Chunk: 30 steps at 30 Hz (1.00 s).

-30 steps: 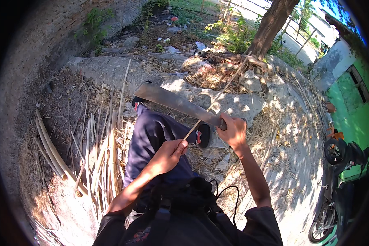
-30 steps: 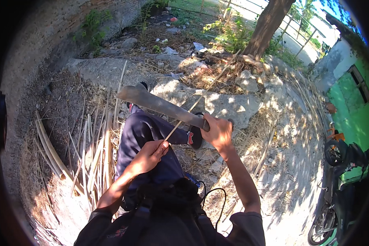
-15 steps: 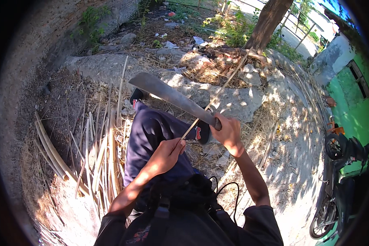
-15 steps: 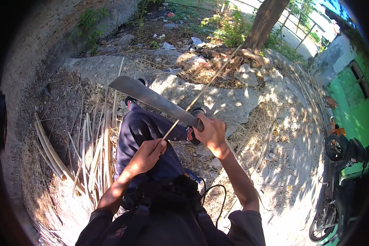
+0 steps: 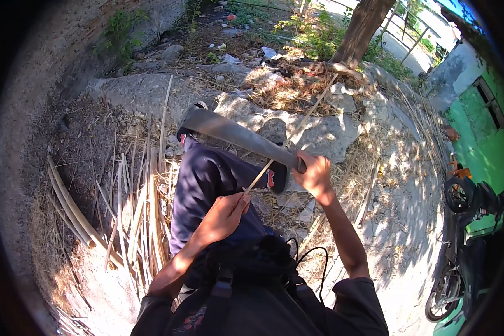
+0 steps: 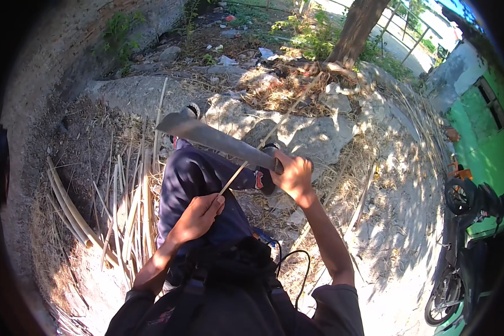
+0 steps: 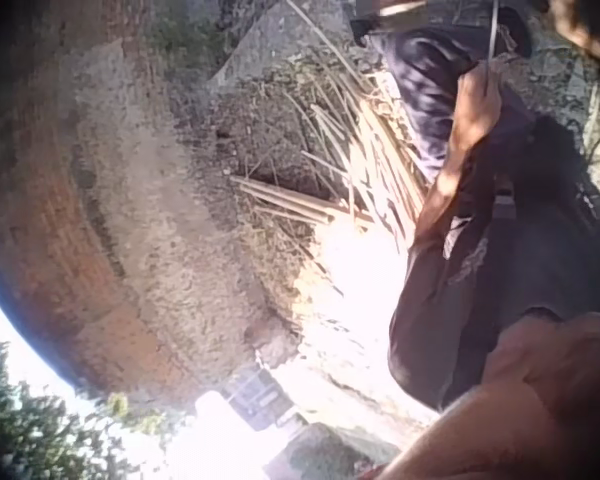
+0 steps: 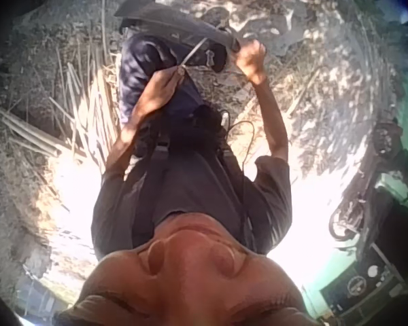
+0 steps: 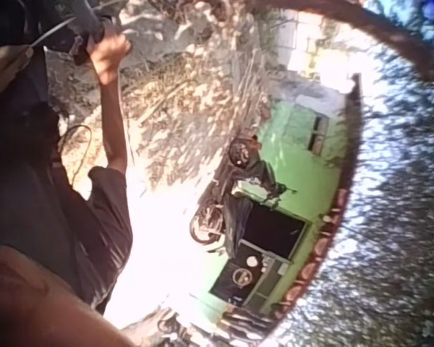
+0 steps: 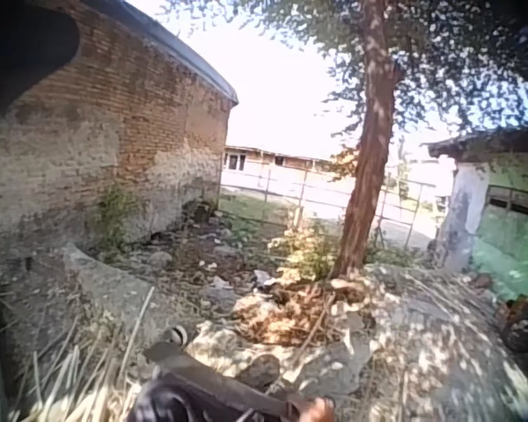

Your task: The person holds a bamboo strip by hand and scrapes along its length using a machete.

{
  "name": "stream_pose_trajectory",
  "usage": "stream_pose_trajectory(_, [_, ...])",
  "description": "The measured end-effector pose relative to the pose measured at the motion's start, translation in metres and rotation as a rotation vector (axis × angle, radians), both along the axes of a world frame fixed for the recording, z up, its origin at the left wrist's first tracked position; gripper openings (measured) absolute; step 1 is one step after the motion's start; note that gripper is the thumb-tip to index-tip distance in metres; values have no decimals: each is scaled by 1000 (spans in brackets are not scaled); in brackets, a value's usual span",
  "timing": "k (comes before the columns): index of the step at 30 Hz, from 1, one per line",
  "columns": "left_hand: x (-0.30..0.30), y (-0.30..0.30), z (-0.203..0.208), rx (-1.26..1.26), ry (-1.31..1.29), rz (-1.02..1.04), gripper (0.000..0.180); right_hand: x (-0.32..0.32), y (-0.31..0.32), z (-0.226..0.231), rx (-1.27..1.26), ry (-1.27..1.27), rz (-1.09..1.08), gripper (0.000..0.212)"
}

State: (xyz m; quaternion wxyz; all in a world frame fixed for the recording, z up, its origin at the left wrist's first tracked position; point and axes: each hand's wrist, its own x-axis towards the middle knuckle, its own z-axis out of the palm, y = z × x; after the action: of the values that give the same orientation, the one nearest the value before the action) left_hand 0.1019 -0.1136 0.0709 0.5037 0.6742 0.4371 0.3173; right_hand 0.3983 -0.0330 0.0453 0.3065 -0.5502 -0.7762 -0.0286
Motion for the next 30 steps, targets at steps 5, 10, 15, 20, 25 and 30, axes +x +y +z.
stream_pose_trajectory(5, [-8,2,-17,-89,-26,-14,43,12,8,-23,7,51,-46,22])
stream_pose_trajectory(10, [-14,-12,-20,-109,42,-46,45,18,12,-40,1,-11,-94,29])
stream_pose_trajectory(15, [-26,-19,-29,-219,-9,-115,47,29,18,-56,-79,79,-160,29])
stream_pose_trajectory(20, [-37,-26,-25,-512,-167,-135,44,35,22,-59,-95,10,-147,32])
stream_pose_trajectory(25, [-43,-26,-32,-533,-79,-127,40,53,31,-75,-137,137,-83,30])
stream_pose_trajectory(30, [-38,-26,-22,-511,-55,-88,46,50,30,-71,-41,108,4,29])
